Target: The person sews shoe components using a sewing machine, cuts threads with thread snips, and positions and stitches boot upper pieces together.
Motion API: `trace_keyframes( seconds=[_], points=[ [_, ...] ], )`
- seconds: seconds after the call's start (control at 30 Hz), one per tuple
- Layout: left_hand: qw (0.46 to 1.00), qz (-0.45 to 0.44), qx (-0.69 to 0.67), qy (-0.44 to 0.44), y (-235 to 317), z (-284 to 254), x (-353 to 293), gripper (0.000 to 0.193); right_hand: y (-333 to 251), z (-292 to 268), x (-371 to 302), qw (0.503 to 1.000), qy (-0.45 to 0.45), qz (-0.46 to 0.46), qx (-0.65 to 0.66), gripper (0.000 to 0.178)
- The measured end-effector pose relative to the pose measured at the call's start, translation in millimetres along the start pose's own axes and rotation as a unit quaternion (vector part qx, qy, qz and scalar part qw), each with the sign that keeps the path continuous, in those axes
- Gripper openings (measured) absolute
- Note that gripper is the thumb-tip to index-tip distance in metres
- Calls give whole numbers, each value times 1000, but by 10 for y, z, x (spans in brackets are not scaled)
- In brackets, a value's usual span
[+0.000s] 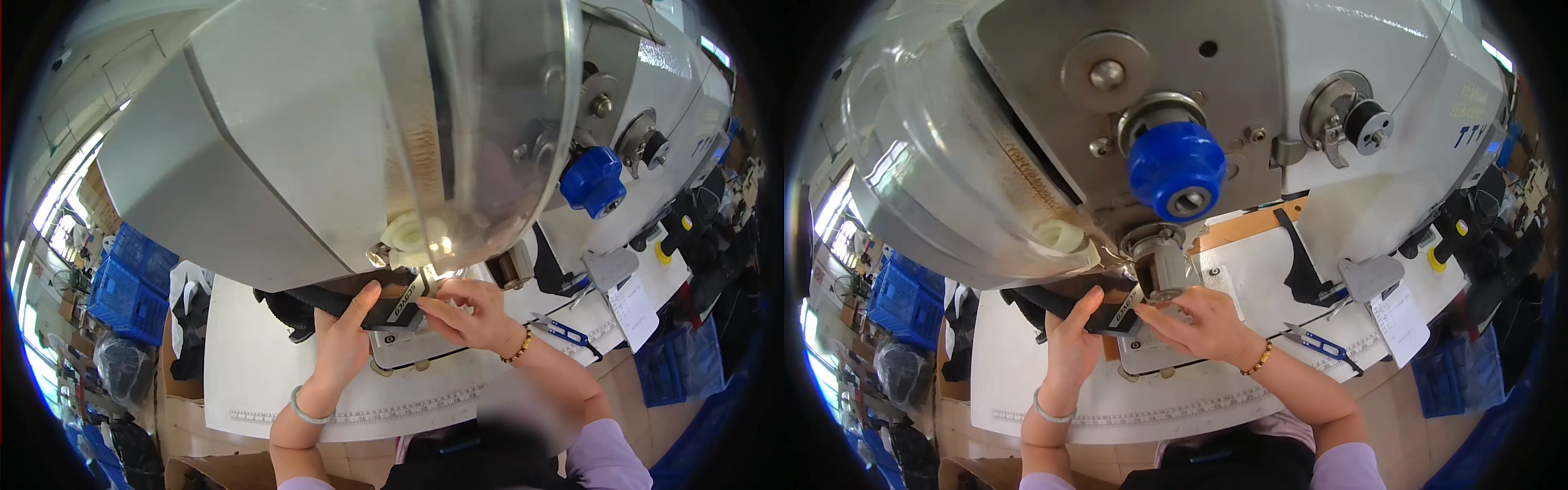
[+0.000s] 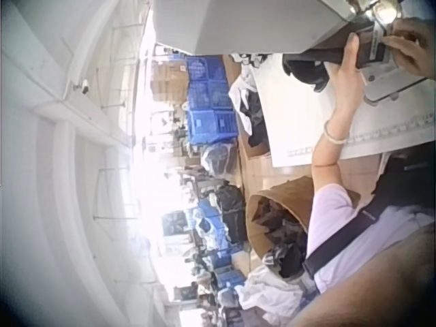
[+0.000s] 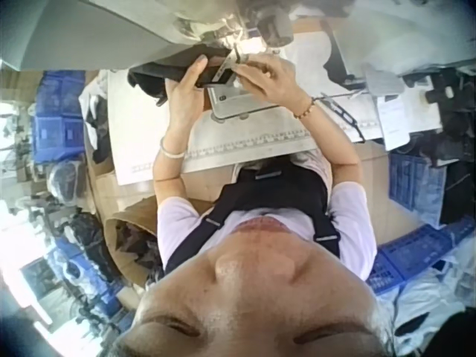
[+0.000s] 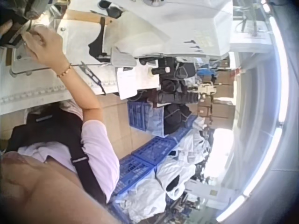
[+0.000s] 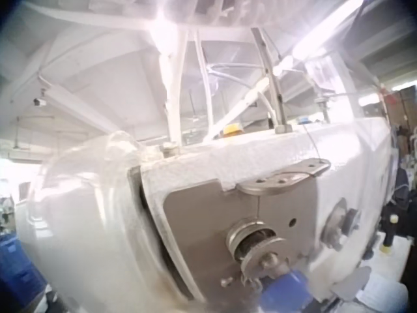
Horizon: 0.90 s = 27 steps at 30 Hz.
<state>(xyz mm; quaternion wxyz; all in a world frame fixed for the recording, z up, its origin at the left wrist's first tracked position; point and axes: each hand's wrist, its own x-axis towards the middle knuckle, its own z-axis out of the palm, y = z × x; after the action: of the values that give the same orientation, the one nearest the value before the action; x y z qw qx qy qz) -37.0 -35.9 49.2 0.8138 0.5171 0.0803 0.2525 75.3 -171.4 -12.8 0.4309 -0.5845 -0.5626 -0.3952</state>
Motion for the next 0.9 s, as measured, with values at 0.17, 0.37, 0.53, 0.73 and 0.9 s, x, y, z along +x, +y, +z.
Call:
trace_keyframes(
  seconds=[0.17,0.37,0.53,0.73,0.9],
  points=[
    [1000,9,9,3,-19,-47,52,24,-20,1,46,1000,-3,14,-3,41],
    [1000,29,3,11,-33,-41,88,27,-16,-1,36,1000,2,20,-6,43],
    [1000,26,4,-3,-54,-83,120,28,-24,21,31,1000,8,30,-4,45],
    [999,43,-5,5,-76,-99,148,27,-42,47,50,999,29,34,-6,38],
    [999,48,-3,2,-88,-106,177,28,-64,30,102,998,37,50,-3,38]
  ],
)
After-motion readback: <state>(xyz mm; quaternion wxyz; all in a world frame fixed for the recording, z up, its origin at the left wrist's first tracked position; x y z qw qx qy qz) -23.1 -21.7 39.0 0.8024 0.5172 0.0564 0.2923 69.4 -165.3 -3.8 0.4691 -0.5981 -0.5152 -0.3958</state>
